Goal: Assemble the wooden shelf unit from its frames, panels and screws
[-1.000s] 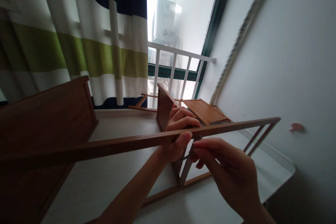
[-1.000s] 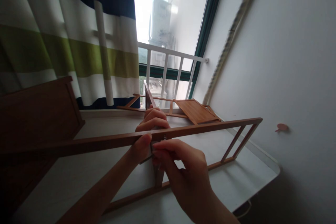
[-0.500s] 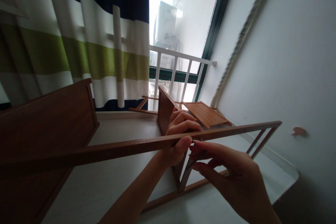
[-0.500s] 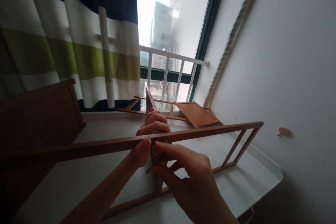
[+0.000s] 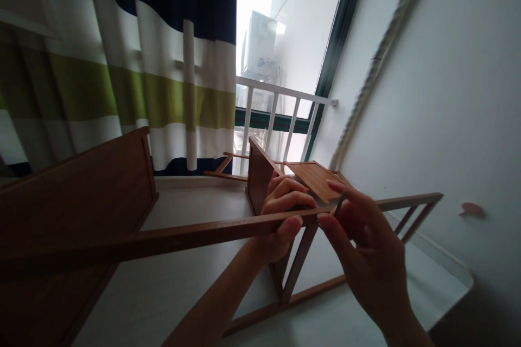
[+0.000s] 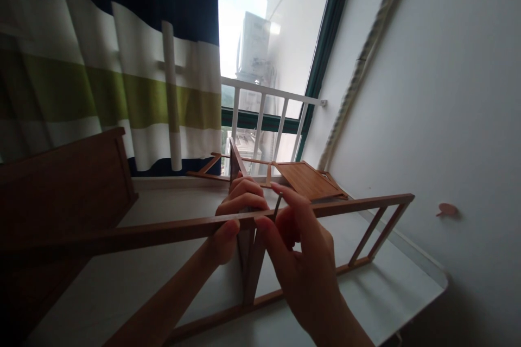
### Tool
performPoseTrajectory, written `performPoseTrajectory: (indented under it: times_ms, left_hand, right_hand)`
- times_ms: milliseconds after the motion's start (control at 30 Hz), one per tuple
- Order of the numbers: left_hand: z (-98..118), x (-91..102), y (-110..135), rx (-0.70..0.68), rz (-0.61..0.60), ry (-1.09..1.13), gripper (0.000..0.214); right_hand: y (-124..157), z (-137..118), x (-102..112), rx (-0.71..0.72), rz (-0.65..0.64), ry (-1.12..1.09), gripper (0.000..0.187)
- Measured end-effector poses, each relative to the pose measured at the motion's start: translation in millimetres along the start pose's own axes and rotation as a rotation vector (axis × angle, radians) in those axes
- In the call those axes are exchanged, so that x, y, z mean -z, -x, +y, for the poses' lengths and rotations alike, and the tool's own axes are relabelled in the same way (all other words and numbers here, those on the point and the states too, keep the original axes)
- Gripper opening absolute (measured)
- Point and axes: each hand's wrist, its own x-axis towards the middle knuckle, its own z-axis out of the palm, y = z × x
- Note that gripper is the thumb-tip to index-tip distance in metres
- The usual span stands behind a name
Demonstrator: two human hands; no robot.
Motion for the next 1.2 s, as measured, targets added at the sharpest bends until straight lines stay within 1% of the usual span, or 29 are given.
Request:
performPoseTrajectory:
  times_ms: [67,133,200,267,367,433,533,633,767,900,967,1033,1100,1200]
  left_hand:
    - [1,0.1,-1,0.002,0.003,0.0,0.047]
    - [1,0.3,-1,0.002,0.005,-0.001,0.047]
    - [1,0.4,0,0.01,0.0,-0.006,0.046]
    - [1,0.4,1,0.018,0.0,-0.012,0.046]
    - [0,0.0,2,0.032,0.004,-0.017,0.047]
    - [1,-0.2,2,0.041,0.004,-0.017,0.048]
    - [1,-0.2,2,0.044,0.001,-0.016,0.049]
    - [1,0.0,2,0.041,-0.003,-0.017,0.049]
    - [1,-0.5,1,0.033,0.0,-0.017,0.047]
    - [1,-1.3,0,0.022,0.005,-0.013,0.046]
    - [0,-1.2,0,0.022,0.003,-0.005,0.046]
    - [-1,-0.8,1,0.022,0.001,0.004,0.046]
    - [-2,-0.6,1,0.024,0.002,0.009,0.045]
    - [-3,-1.7,3,0.029,0.023,0.012,0.045]
  right_hand:
    - [-1,0,0,-0.079,-0.006,-0.133,0.048]
    - [0,0,1,-0.12,0.019,-0.213,0.049]
    - [2,0,1,-0.141,0.059,-0.228,0.041]
    - [4,2,1,-0.156,0.095,-0.188,0.028]
    - [7,6,1,-0.155,0.144,-0.107,0.02]
    - [10,10,3,-0.133,0.12,-0.08,0.018]
    - [16,16,8,-0.098,0.044,-0.046,0.023]
    - [22,20,14,-0.076,-0.002,0.032,0.025]
    - [27,18,19,-0.013,-0.081,0.122,0.017]
    - [26,13,17,0.017,-0.166,0.106,0.011]
    - [26,11,14,0.0,-0.176,0.087,0.008]
    - [27,9,11,-0.05,-0.168,0.057,0.005]
    - [28,8,8,-0.128,-0.167,-0.01,0.003]
    - [30,9,5,-0.237,-0.2,-0.108,0.007]
